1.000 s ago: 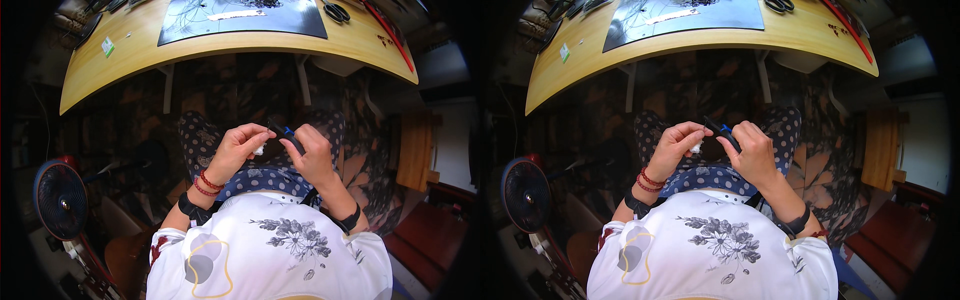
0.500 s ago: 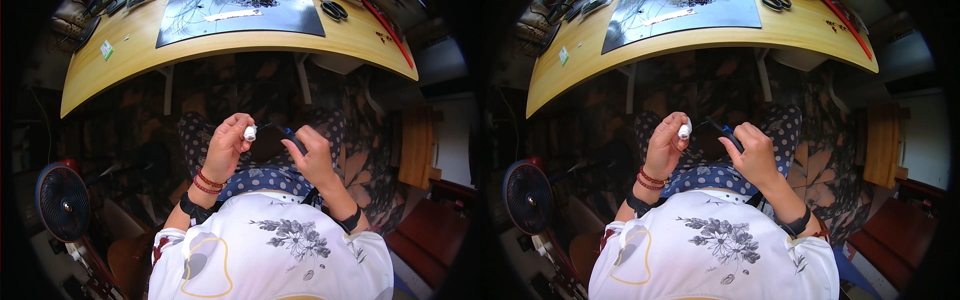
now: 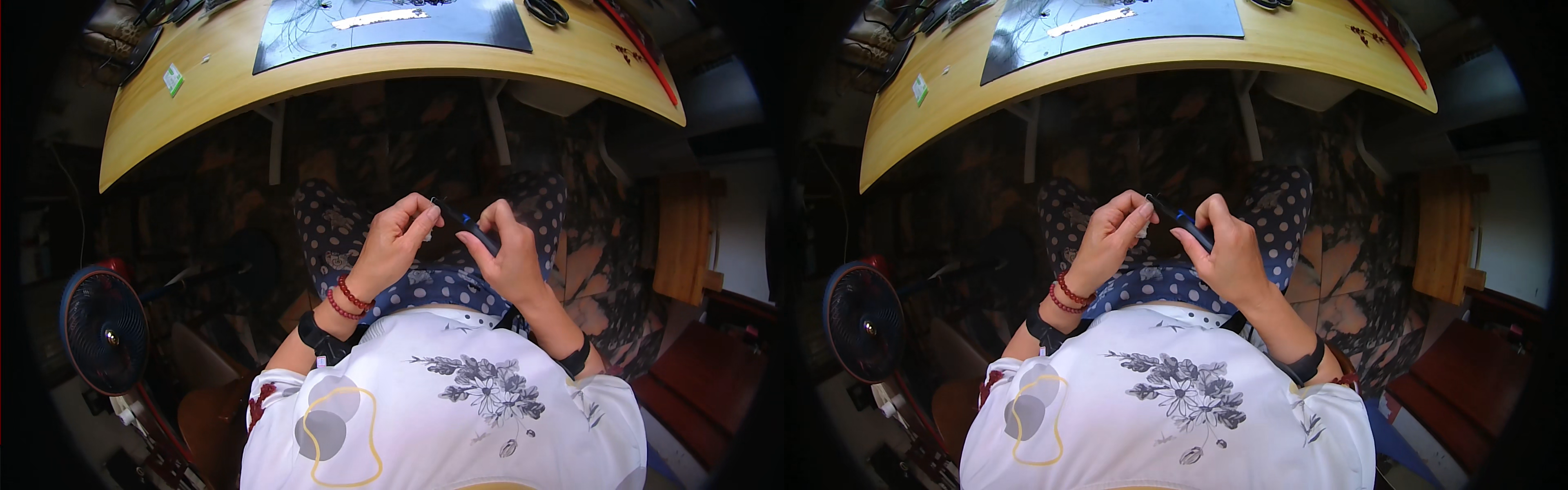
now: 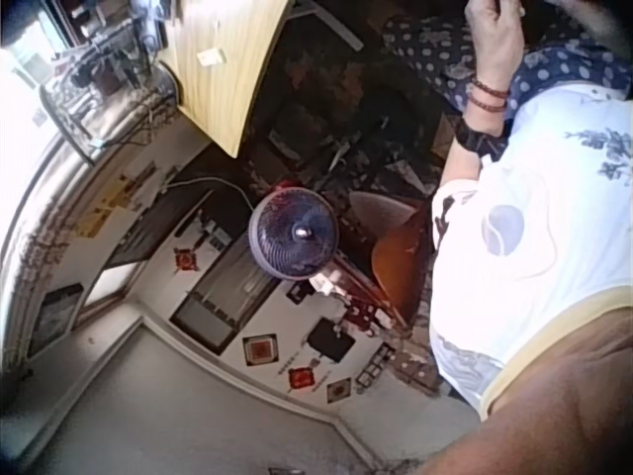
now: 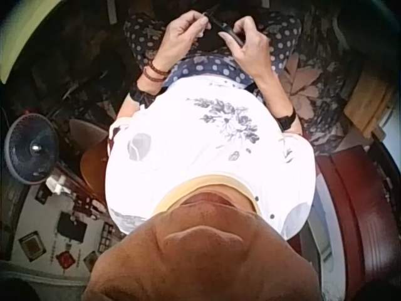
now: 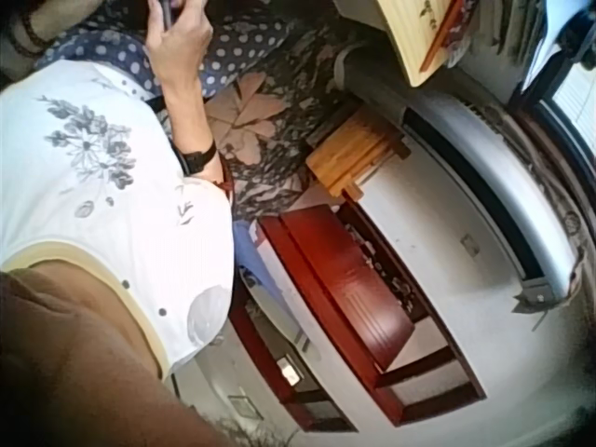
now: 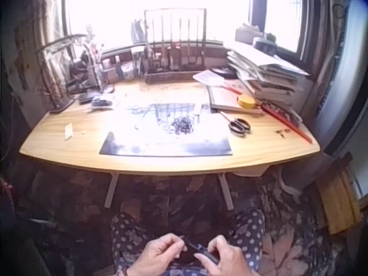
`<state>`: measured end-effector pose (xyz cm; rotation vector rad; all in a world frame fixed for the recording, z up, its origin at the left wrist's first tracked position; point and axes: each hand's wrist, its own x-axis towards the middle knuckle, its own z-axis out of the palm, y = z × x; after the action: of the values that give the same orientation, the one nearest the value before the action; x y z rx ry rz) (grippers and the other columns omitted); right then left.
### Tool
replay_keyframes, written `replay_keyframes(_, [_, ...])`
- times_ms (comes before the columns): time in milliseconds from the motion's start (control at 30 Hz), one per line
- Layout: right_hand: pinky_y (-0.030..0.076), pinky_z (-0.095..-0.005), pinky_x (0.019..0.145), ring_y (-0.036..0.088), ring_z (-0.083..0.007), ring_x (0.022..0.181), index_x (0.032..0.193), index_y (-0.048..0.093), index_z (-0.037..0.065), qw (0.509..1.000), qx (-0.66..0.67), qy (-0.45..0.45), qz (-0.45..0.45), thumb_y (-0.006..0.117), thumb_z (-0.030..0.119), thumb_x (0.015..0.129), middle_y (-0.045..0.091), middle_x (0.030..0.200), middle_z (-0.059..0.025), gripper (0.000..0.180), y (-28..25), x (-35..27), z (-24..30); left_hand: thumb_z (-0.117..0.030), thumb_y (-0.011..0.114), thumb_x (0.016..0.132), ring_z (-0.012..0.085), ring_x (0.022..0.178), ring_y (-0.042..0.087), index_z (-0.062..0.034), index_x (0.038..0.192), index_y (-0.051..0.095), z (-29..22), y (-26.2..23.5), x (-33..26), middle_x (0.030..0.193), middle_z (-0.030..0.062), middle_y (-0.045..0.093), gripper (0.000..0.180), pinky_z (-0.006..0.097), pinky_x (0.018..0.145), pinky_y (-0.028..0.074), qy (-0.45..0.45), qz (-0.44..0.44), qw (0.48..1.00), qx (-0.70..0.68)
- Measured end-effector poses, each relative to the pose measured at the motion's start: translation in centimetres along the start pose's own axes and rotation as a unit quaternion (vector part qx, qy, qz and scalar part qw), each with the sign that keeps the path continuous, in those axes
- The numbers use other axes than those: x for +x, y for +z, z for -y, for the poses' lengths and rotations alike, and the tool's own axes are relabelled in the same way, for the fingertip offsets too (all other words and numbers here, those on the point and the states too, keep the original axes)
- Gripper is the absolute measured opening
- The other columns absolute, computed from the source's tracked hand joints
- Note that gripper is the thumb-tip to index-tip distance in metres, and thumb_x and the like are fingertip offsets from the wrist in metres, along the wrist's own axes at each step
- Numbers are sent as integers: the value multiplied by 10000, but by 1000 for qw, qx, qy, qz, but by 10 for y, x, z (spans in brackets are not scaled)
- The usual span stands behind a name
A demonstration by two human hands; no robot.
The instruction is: Tying fishing hooks and lines to small white components at a desk.
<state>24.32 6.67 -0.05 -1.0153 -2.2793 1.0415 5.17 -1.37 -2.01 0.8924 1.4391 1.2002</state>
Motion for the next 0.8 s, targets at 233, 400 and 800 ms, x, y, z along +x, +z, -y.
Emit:
replay_keyframes(233, [551,-349,683,717,-337,784,980,641,-2,994,97,-8,-52,769,98,881,699,899,-173,190,18,-1,-5,-192,595,1006,40,708,469,-37,866,621,4,10,-3,755,-30,568,211,235,640,374,3,-49,998,-28])
replay_keyframes(400, [543,-351,670,710,-338,769,975,642,-10,994,97,13,-46,765,88,883,702,875,-174,183,28,-6,-12,-193,587,1009,42,771,451,-43,830,593,5,18,-7,788,-37,549,233,225,713,369,-51,-74,989,-117])
replay_keyframes(800, [537,-322,672,724,-265,741,961,666,-23,987,129,84,-51,779,115,881,723,825,-170,195,39,-11,-24,-235,606,1010,-3,590,326,-108,826,569,19,28,-5,716,-91,449,226,199,529,254,-50,-81,987,-127])
